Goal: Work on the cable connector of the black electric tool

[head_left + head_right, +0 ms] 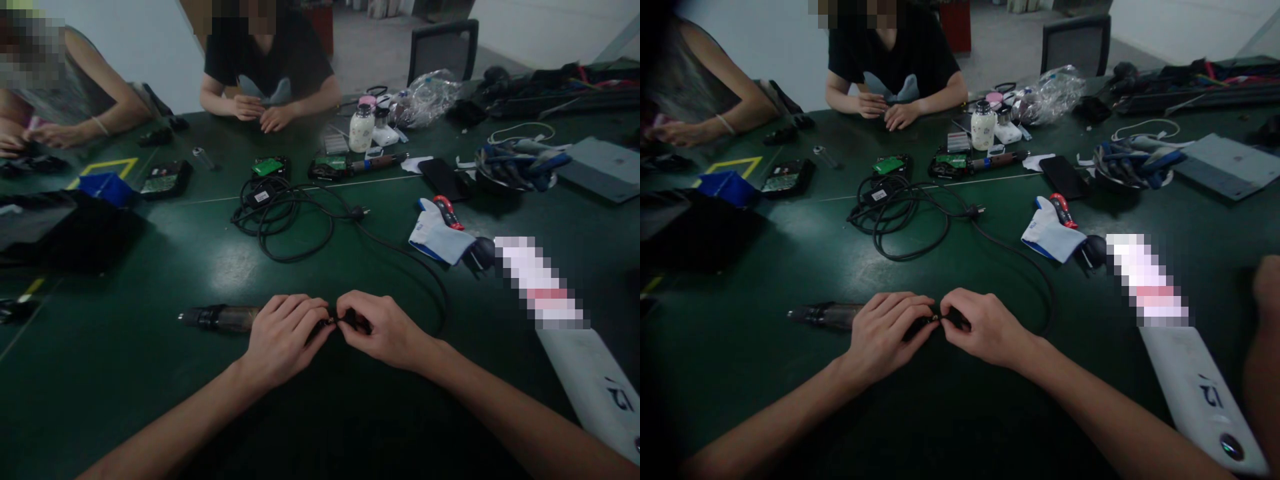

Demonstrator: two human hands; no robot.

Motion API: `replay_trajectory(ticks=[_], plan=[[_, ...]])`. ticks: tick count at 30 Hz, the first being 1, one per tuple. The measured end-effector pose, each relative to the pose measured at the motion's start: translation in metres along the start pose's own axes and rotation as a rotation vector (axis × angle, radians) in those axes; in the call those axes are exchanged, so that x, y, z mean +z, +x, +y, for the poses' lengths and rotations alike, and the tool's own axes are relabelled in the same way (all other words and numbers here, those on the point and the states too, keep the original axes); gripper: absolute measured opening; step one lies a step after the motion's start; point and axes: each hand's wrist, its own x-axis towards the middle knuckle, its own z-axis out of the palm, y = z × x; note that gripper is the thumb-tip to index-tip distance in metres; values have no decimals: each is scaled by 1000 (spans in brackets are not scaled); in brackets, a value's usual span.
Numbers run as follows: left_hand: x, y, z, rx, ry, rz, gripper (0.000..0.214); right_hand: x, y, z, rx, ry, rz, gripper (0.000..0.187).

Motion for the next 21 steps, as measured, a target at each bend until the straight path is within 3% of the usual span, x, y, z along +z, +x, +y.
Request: replay_trajectory(ticks=[15,21], plan=[[0,1,0,17,-6,-23,20,0,0,-1,-6,6,6,13],[1,1,-1,16,20,10,11,1,0,-1,-19,6,14,13]])
